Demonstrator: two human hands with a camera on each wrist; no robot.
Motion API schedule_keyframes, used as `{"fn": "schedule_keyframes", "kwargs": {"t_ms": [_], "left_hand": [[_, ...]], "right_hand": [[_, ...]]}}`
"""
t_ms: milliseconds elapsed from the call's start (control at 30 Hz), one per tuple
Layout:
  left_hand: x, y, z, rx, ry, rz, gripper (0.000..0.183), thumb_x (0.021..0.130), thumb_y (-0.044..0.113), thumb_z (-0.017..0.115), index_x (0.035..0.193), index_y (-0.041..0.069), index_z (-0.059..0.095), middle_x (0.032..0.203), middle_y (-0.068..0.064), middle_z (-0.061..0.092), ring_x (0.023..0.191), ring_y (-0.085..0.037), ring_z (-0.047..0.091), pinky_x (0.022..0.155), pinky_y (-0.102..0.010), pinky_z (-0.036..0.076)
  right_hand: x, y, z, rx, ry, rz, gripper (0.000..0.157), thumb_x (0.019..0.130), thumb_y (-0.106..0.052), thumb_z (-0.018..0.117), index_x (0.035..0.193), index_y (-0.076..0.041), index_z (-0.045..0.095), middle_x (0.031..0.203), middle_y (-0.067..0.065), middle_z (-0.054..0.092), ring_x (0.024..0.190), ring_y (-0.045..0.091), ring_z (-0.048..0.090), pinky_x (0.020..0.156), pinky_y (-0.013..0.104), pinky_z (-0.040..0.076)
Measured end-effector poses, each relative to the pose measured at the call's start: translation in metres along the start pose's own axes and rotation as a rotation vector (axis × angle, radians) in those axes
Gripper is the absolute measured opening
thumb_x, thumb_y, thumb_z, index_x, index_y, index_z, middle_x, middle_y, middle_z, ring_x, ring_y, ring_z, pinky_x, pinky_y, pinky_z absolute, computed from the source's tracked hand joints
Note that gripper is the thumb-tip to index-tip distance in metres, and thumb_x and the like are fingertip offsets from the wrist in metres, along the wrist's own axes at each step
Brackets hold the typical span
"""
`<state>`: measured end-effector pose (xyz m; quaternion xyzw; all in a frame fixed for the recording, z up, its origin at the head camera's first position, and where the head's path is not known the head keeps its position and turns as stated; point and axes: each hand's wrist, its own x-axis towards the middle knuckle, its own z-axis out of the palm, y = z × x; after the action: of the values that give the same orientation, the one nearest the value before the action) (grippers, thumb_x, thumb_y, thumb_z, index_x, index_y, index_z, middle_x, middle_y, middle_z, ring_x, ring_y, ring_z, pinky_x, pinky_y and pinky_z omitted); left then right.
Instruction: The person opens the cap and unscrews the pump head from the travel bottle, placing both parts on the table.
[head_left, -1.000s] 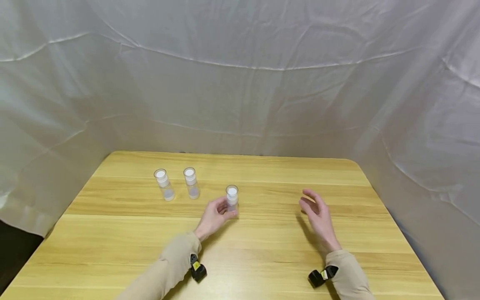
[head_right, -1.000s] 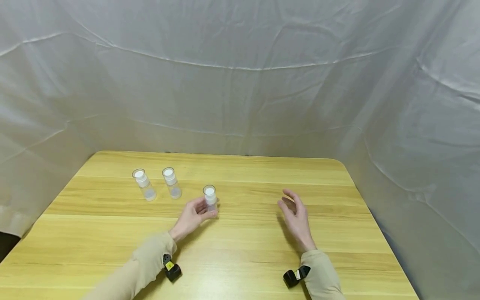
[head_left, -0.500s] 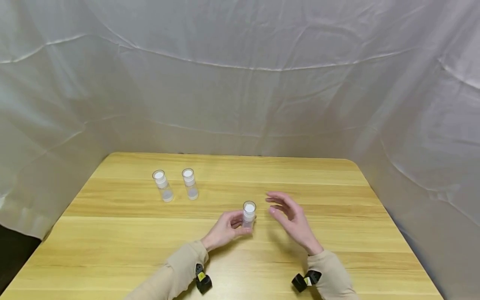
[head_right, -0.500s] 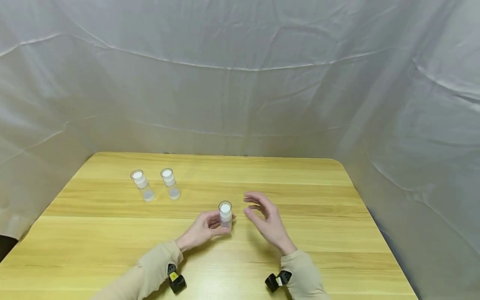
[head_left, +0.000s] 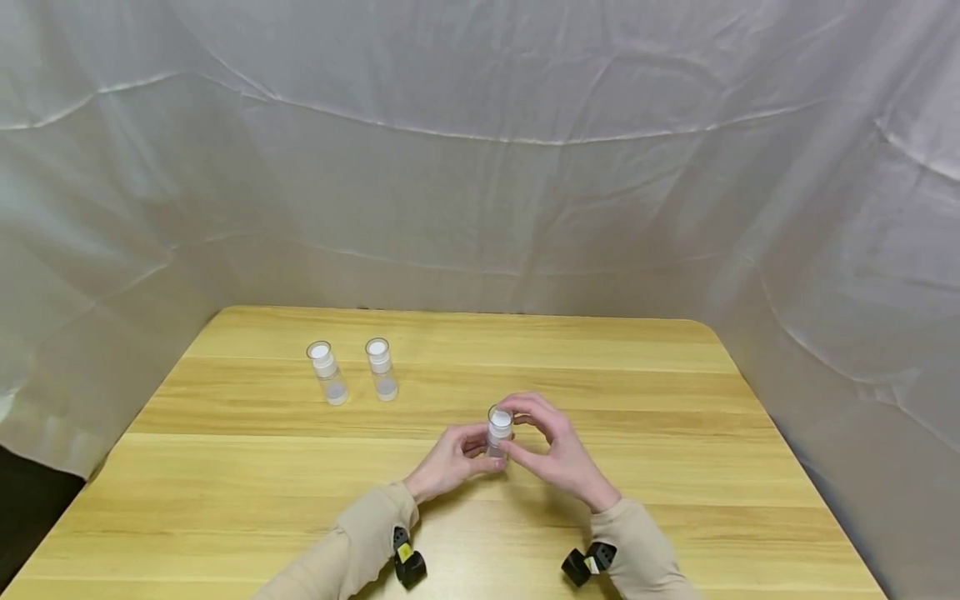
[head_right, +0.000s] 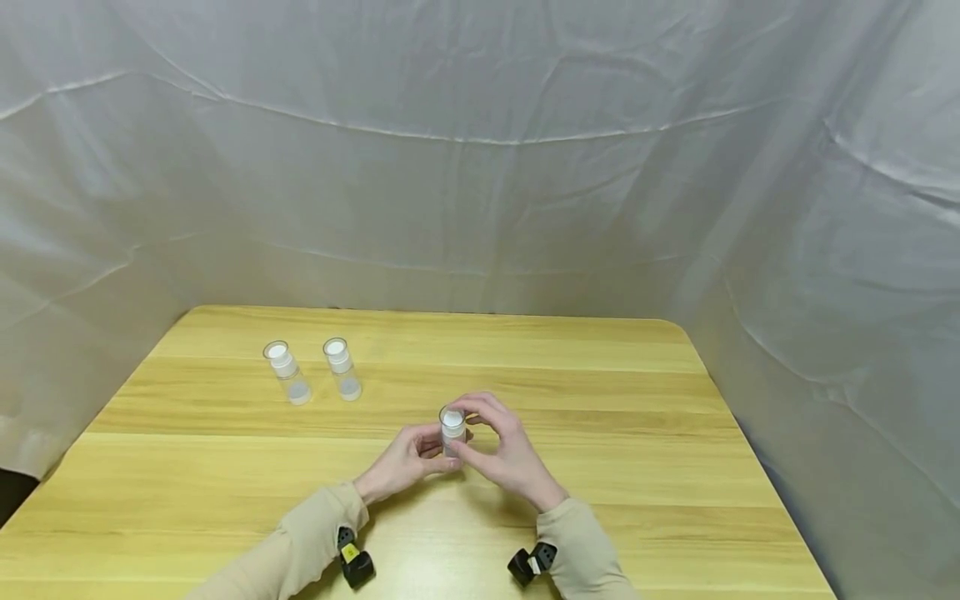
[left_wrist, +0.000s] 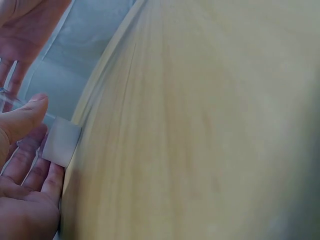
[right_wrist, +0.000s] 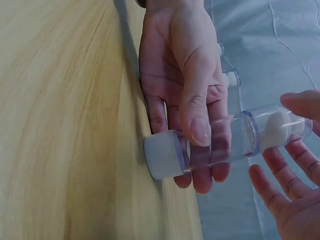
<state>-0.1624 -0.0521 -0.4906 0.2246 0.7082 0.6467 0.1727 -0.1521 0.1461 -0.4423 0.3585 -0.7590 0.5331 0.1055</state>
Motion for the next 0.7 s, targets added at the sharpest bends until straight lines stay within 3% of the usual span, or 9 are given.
{"fn": "schedule_keyframes", "kwargs": {"t_ms": [200,700], "left_hand": [[0.0005,-0.0013,0.0005,0.001,0.004,-0.001,0.050,0.089,0.004,0.072,0.136,-0.005,0.057,0.139,-0.026,0.060,0.132,-0.042,0.056,0.119,-0.051,0.043],[-0.0011,-0.0014,0.0002,0.000,0.003,-0.013,0.050,0.090,0.005,0.072,0.136,-0.003,0.057,0.141,-0.024,0.059,0.133,-0.041,0.055,0.119,-0.051,0.043]], "right_hand": [[0.0012,0.0014,0.0017,-0.077,0.012,-0.048,0.043,0.082,0.003,0.078,0.122,-0.002,0.063,0.118,0.016,0.066,0.108,0.016,0.062,0.092,0.029,0.060],[-0.0009,0.0056,0.0050,-0.119,0.021,-0.035,0.043,0.082,0.004,0.077,0.122,-0.002,0.064,0.116,0.014,0.068,0.107,0.015,0.064,0.093,0.030,0.061]]}}
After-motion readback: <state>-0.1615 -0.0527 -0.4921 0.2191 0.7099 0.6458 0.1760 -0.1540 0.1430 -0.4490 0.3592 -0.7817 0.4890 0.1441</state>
